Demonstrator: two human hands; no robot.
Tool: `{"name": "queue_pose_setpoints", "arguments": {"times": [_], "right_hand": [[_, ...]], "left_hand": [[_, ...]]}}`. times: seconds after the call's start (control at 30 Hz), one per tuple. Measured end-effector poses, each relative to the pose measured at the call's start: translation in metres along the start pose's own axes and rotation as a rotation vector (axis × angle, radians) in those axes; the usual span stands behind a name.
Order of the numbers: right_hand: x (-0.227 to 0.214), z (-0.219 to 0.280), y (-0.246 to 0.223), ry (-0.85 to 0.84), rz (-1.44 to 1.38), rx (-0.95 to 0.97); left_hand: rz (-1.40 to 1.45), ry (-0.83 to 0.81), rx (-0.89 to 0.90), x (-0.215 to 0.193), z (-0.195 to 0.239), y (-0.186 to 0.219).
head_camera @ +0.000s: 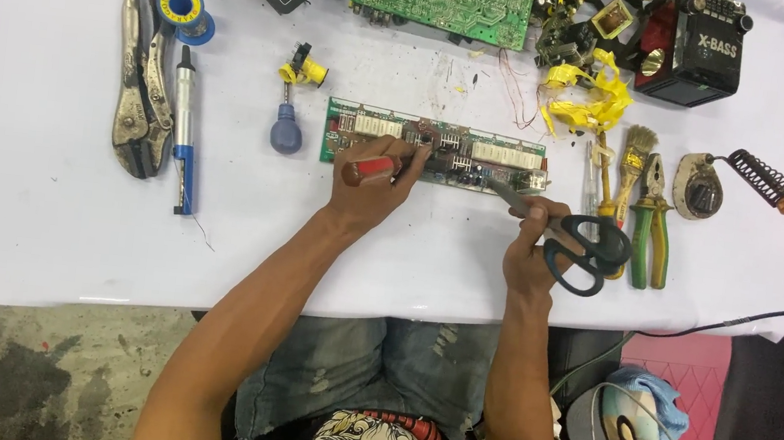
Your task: The person uses a screwdriver and scissors to manipulate components on a green circuit board placed on a white workbench. They repeatedly pry and adjust small parts while other tools and electronic components remain nearby.
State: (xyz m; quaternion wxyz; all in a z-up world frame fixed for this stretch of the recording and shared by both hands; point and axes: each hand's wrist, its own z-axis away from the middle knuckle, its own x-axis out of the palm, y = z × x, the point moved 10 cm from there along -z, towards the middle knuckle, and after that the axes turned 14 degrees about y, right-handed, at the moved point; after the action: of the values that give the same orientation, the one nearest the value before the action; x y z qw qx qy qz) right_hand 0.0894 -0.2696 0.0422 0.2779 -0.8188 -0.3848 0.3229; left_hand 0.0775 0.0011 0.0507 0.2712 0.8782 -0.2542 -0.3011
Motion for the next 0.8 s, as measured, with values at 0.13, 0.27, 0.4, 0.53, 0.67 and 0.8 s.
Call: {"name": "queue_pose_setpoints", "arguments": {"times": [0.13,0.27,0.4,0.53,0.67,0.8], "right_hand": [[-0.010,-0.006,0.016,0.034,-0.061,0.060],[-0.017,-0.007,0.025,0.097,-0.120,0.145],[0.003,-0.001,0.027,0.062,-0.196,0.225],[0.004,-0.004,0.025,0.067,-0.179,0.209],[-0.010,-0.006,0.037,0.101,-0.115,0.211],[-0.015,0.004,0.051,0.153,-0.155,0.207]], "left_hand": [[-0.017,-0.062,-0.049,0.005,0.000,-0.005],[0.018,-0.020,-0.053,-0.003,-0.002,-0.003],[-0.064,0.018,0.047,-0.003,-0.002,0.006],[-0.023,-0.013,0.003,-0.003,-0.002,0.001],[-0.017,-0.006,-0.022,-0.008,-0.005,-0.001],[-0.011,-0.042,-0.025,0.000,-0.005,-0.005]]}}
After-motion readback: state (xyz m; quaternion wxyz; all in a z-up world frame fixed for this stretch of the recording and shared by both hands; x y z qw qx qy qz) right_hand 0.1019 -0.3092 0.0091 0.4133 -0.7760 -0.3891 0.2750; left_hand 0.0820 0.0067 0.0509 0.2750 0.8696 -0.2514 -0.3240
